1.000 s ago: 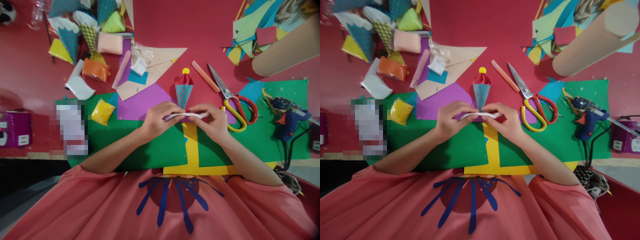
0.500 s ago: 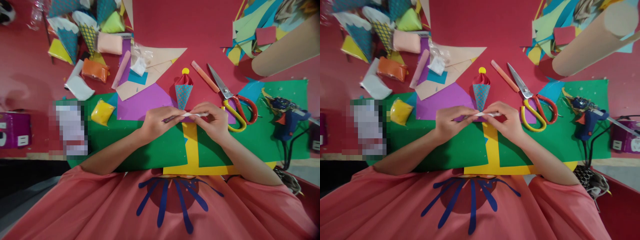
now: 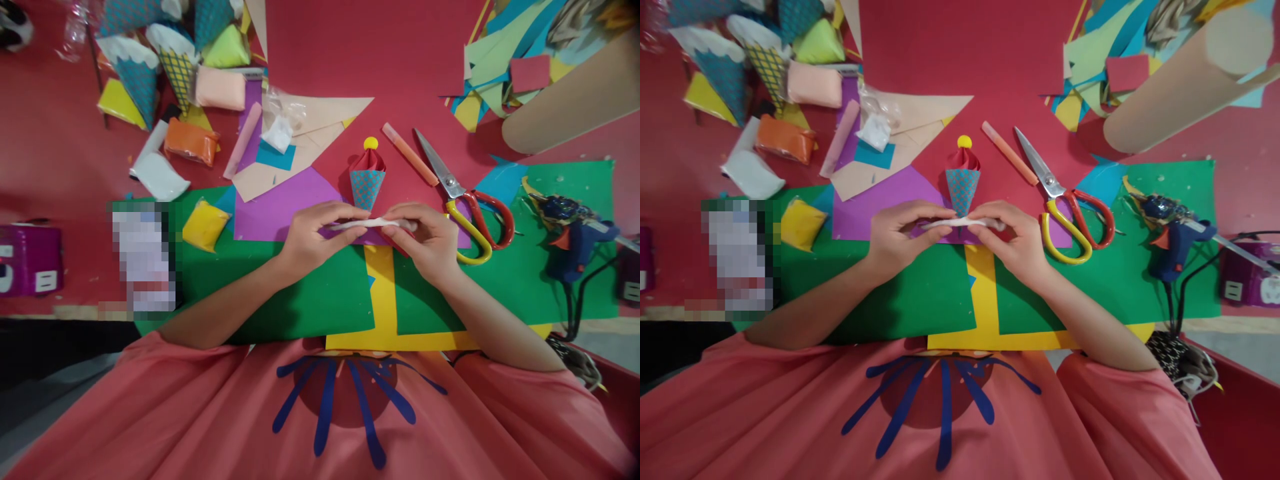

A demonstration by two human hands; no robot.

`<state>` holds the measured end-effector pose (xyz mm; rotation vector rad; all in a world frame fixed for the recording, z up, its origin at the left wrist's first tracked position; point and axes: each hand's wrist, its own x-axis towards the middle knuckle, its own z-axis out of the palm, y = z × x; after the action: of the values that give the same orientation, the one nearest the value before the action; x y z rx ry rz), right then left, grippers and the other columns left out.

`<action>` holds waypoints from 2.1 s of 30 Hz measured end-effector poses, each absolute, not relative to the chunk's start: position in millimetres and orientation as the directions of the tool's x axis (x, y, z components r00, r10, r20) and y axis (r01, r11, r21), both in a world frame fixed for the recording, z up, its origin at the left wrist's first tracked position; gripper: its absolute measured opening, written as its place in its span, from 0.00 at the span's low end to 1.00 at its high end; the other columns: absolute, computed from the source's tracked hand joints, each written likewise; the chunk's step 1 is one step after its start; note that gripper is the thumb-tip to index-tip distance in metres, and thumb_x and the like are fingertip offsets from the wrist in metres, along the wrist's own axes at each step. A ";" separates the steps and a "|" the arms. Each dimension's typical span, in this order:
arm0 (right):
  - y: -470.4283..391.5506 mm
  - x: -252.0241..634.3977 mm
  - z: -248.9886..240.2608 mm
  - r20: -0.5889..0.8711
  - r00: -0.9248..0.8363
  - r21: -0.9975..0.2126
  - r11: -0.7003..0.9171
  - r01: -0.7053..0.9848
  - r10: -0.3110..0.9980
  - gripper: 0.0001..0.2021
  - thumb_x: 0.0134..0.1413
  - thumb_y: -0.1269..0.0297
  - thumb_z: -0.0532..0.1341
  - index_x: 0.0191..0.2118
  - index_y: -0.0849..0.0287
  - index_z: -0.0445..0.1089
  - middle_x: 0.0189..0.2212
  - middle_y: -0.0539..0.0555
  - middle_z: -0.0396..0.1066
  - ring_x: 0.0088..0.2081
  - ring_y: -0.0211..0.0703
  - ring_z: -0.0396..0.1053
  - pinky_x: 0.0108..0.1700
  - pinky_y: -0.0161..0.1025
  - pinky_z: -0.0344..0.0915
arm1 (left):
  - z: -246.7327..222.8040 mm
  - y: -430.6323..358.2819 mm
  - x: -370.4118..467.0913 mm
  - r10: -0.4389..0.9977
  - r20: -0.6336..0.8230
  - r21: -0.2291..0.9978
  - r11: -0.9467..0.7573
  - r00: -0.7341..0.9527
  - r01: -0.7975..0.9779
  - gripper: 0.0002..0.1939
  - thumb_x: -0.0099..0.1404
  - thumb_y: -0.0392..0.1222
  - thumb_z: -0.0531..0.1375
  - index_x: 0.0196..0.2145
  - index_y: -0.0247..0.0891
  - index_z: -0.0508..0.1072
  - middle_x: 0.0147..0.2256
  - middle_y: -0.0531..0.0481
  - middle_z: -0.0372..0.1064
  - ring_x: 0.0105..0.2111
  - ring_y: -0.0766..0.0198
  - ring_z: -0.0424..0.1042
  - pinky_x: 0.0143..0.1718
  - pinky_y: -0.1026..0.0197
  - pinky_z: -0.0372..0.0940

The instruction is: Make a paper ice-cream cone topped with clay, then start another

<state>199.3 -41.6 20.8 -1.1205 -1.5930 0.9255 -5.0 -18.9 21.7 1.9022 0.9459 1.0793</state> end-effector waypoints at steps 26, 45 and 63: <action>-45.6 197.6 20.5 0.162 -0.235 -0.962 0.207 0.181 0.958 0.15 0.54 0.57 0.69 0.45 0.56 0.73 0.37 0.51 0.78 0.37 0.38 0.77 0.38 0.35 0.73 | 20.1 -21.3 -6.5 0.697 0.539 0.608 -0.710 0.472 0.354 0.10 0.70 0.43 0.59 0.37 0.38 0.79 0.32 0.51 0.81 0.29 0.69 0.79 0.31 0.70 0.68; -46.5 199.1 19.5 0.158 -0.244 -0.949 0.215 0.230 0.957 0.13 0.54 0.59 0.68 0.45 0.56 0.73 0.37 0.51 0.79 0.37 0.38 0.77 0.37 0.33 0.72 | 24.6 -21.6 -5.3 0.770 0.446 0.717 -0.613 0.456 0.334 0.13 0.69 0.46 0.60 0.35 0.34 0.79 0.29 0.50 0.80 0.27 0.71 0.77 0.28 0.72 0.65; -45.0 200.2 19.3 0.195 -0.236 -0.943 0.248 0.224 0.952 0.07 0.55 0.64 0.68 0.41 0.56 0.76 0.35 0.50 0.80 0.37 0.38 0.77 0.39 0.34 0.72 | 18.2 -23.0 -6.4 0.775 0.393 0.735 -0.588 0.495 0.337 0.12 0.68 0.47 0.61 0.41 0.36 0.78 0.36 0.49 0.81 0.30 0.70 0.78 0.31 0.71 0.67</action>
<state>200.2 -45.0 19.3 -1.1068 -1.6529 1.0557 -6.4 -23.0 18.2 2.1574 0.9102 0.9775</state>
